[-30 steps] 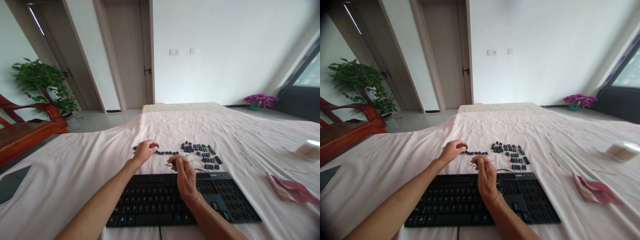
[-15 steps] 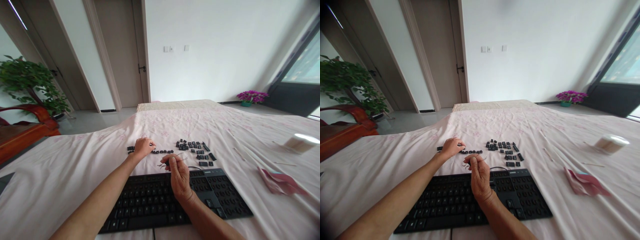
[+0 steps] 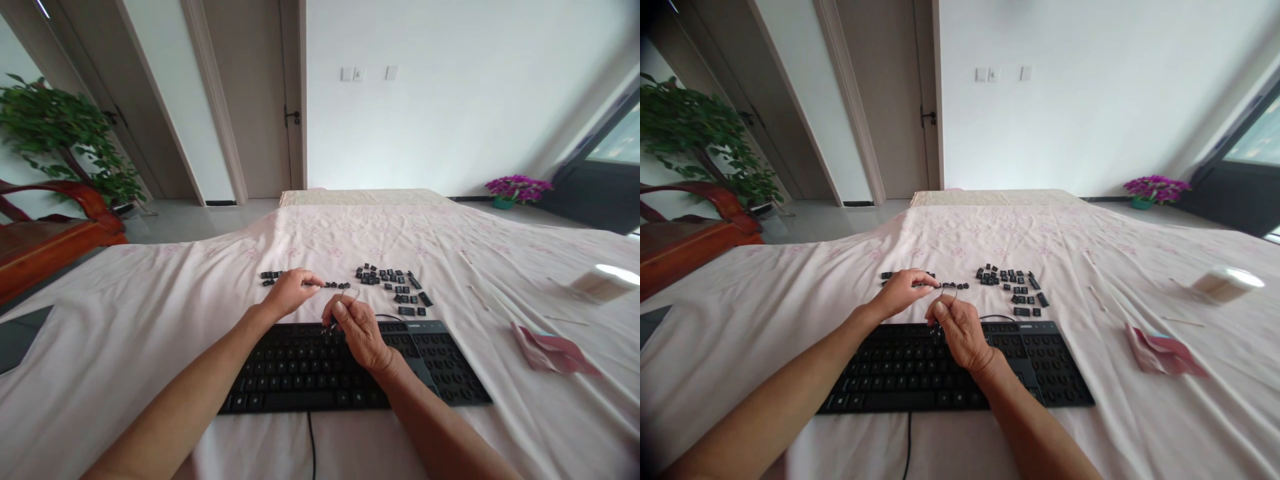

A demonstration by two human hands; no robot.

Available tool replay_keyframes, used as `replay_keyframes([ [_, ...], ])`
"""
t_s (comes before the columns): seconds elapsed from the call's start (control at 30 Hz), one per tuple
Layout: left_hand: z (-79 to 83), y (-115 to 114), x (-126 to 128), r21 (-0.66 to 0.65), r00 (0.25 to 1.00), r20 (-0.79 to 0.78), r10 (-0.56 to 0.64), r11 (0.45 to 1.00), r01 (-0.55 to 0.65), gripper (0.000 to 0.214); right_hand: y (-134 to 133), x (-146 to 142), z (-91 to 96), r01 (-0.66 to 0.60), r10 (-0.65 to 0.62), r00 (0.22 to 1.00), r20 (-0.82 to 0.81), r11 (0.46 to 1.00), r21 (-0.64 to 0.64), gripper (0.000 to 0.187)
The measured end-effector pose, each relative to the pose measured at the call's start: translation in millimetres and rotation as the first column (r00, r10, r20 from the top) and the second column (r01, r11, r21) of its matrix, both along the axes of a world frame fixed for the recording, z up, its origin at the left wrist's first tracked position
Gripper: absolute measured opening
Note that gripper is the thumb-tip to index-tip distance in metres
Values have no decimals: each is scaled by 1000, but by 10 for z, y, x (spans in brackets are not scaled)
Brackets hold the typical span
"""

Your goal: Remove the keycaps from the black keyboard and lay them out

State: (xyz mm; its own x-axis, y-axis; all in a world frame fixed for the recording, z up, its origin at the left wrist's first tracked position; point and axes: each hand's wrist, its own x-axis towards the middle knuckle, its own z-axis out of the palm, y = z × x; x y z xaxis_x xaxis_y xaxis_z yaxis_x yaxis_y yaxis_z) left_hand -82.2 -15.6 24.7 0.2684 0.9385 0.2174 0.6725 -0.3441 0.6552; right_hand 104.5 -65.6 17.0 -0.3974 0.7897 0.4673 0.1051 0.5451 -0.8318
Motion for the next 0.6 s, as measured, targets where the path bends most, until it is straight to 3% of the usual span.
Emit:
replay_keyframes([
  [0.13,16,-345,-36,-132,971,129,-200,967,216,21,-19,27,-3,-91,91,995,47,996,2,44],
  [0.27,-86,-490,-53,-114,939,106,-327,934,338,12,-31,6,-27,-129,127,988,87,992,17,44],
  [0.43,-257,-477,4,-56,949,11,-314,948,314,16,-22,-32,-60,-165,143,973,181,980,110,41],
  [0.6,-277,-492,39,-20,949,-31,-313,950,312,16,-36,-31,-140,-137,106,980,167,973,184,37],
])
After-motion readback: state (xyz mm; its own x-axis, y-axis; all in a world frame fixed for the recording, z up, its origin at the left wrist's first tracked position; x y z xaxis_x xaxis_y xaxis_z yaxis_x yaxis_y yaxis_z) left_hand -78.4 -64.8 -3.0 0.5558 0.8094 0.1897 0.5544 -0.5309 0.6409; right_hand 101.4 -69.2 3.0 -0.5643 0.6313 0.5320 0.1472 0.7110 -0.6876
